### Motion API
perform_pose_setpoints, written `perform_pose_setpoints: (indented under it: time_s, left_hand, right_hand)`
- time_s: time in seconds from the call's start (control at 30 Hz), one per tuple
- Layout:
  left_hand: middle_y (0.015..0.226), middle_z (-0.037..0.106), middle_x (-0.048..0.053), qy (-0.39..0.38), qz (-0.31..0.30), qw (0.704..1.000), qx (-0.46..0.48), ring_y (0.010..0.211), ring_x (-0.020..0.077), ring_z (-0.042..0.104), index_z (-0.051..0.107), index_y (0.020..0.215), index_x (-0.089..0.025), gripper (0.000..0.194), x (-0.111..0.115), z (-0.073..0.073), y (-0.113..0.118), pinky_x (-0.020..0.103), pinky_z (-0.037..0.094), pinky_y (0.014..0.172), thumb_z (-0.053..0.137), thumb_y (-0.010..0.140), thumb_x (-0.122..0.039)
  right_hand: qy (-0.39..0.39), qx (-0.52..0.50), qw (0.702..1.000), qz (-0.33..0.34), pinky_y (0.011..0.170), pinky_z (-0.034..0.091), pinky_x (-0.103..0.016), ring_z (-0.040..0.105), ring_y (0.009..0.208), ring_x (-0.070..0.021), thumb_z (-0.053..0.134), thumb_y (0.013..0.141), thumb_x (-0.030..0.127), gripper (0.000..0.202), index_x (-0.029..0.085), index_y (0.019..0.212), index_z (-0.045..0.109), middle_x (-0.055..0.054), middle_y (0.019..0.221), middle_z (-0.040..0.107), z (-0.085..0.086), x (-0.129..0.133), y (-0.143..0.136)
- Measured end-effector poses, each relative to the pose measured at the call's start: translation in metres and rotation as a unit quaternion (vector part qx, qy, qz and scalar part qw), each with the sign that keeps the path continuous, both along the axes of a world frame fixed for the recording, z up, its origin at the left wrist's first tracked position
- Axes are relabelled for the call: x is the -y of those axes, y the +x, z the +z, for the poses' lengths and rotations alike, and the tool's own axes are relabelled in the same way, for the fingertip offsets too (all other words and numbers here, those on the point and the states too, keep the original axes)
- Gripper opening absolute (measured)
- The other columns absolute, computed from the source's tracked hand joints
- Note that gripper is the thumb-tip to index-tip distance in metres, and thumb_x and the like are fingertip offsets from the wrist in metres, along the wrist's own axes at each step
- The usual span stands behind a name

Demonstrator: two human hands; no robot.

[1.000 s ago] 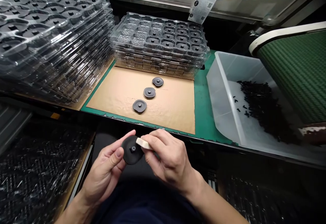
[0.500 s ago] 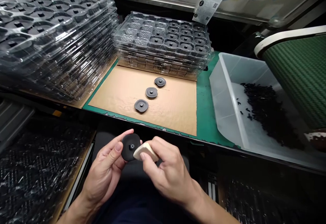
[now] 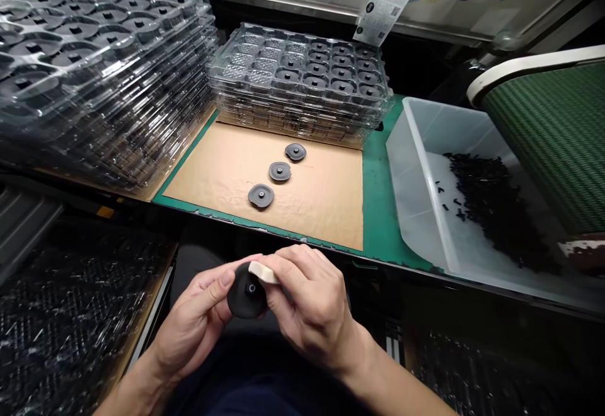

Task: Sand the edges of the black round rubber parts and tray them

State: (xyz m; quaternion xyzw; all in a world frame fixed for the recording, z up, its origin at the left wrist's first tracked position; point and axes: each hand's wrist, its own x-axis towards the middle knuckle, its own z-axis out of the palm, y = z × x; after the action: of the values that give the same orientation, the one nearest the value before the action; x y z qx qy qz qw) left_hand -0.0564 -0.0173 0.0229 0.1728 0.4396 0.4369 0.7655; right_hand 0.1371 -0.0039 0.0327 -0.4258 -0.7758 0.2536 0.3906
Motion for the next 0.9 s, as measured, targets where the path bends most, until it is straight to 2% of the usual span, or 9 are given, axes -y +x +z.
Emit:
perform_pose_setpoints:
  time_s: [0.17,0.33,0.4,0.5,0.57,0.67,0.77,0.83,0.9]
  left_hand:
    - [0.111,0.082,0.01,0.015,0.06,0.998,-0.023,0.102,0.0236,0.077,0.079,0.124,-0.024,0.038,-0.003,0.003,0.0,0.026,0.061,0.092,0.078,0.089,-0.039]
    - [0.12,0.079,0.014,0.009,-0.03,0.999,-0.029,0.113,0.0281,0.073,0.081,0.12,-0.019,0.039,-0.001,-0.001,-0.004,0.028,0.061,0.094,0.08,0.088,-0.041]
    - [0.118,0.08,0.013,0.013,-0.012,0.999,-0.029,0.11,0.0273,0.074,0.08,0.122,-0.021,0.039,0.0,-0.001,-0.003,0.029,0.061,0.094,0.08,0.088,-0.041]
    - [0.109,0.082,0.01,0.014,0.047,0.998,-0.036,0.101,0.0238,0.076,0.078,0.126,-0.025,0.041,0.0,0.0,-0.001,0.028,0.061,0.09,0.081,0.087,-0.04]
    - [0.106,0.082,0.01,0.009,0.045,0.998,-0.039,0.098,0.0234,0.076,0.079,0.125,-0.024,0.042,-0.001,-0.001,-0.003,0.028,0.061,0.09,0.081,0.087,-0.041]
    - [0.107,0.081,0.013,0.005,-0.027,0.999,-0.024,0.095,0.0242,0.074,0.081,0.12,-0.02,0.038,-0.003,-0.003,-0.009,0.03,0.063,0.083,0.08,0.088,-0.041]
    - [0.097,0.08,0.014,-0.001,-0.104,0.994,0.016,0.079,0.0224,0.071,0.082,0.117,-0.017,0.036,-0.003,-0.005,-0.012,0.031,0.063,0.067,0.076,0.091,-0.042]
    - [0.094,0.08,0.013,-0.006,-0.089,0.996,0.022,0.077,0.0227,0.071,0.082,0.117,-0.018,0.037,-0.002,-0.004,-0.01,0.033,0.063,0.067,0.077,0.09,-0.043]
    - [0.1,0.081,0.011,0.0,-0.012,1.0,-0.011,0.088,0.0258,0.074,0.081,0.12,-0.022,0.04,-0.002,-0.002,-0.007,0.034,0.063,0.079,0.081,0.086,-0.042]
  right_hand:
    - [-0.081,-0.03,0.996,-0.029,0.066,0.035,-0.032,0.046,0.067,-0.0164,0.048,0.106,0.019,0.027,0.017,0.081,0.055,-0.001,0.075,0.049,0.0,0.006,-0.004]
    - [0.003,0.027,0.999,-0.029,0.077,0.038,-0.036,0.055,0.082,-0.0211,0.048,0.106,0.016,0.019,0.015,0.101,0.066,-0.006,0.089,0.06,-0.002,0.003,-0.004]
    - [0.002,0.021,0.999,-0.038,0.077,0.038,-0.036,0.055,0.081,-0.0207,0.048,0.106,0.016,0.019,0.016,0.101,0.066,-0.005,0.087,0.06,-0.003,0.003,-0.006]
    - [-0.059,-0.024,0.997,-0.048,0.069,0.035,-0.033,0.049,0.07,-0.0168,0.048,0.106,0.017,0.021,0.017,0.09,0.062,-0.001,0.076,0.053,-0.005,0.007,-0.009]
    - [-0.072,-0.025,0.996,-0.043,0.069,0.034,-0.033,0.048,0.069,-0.0165,0.049,0.106,0.017,0.023,0.017,0.086,0.059,0.0,0.075,0.052,-0.006,0.009,-0.009]
    - [-0.014,0.007,1.0,-0.017,0.078,0.039,-0.037,0.054,0.079,-0.0199,0.048,0.106,0.015,0.019,0.016,0.097,0.064,-0.005,0.087,0.059,-0.005,0.006,-0.004]
    - [0.049,0.024,0.997,0.059,0.082,0.042,-0.04,0.057,0.085,-0.0224,0.047,0.107,0.015,0.02,0.015,0.113,0.066,-0.008,0.099,0.065,-0.002,-0.001,0.0]
    - [0.051,0.015,0.997,0.053,0.084,0.043,-0.041,0.057,0.088,-0.0231,0.048,0.107,0.015,0.02,0.015,0.114,0.067,-0.008,0.102,0.066,-0.001,-0.002,-0.002]
    - [-0.005,-0.027,1.0,-0.003,0.08,0.044,-0.038,0.057,0.084,-0.0213,0.048,0.107,0.017,0.019,0.016,0.106,0.067,-0.007,0.096,0.065,-0.003,0.001,-0.007]
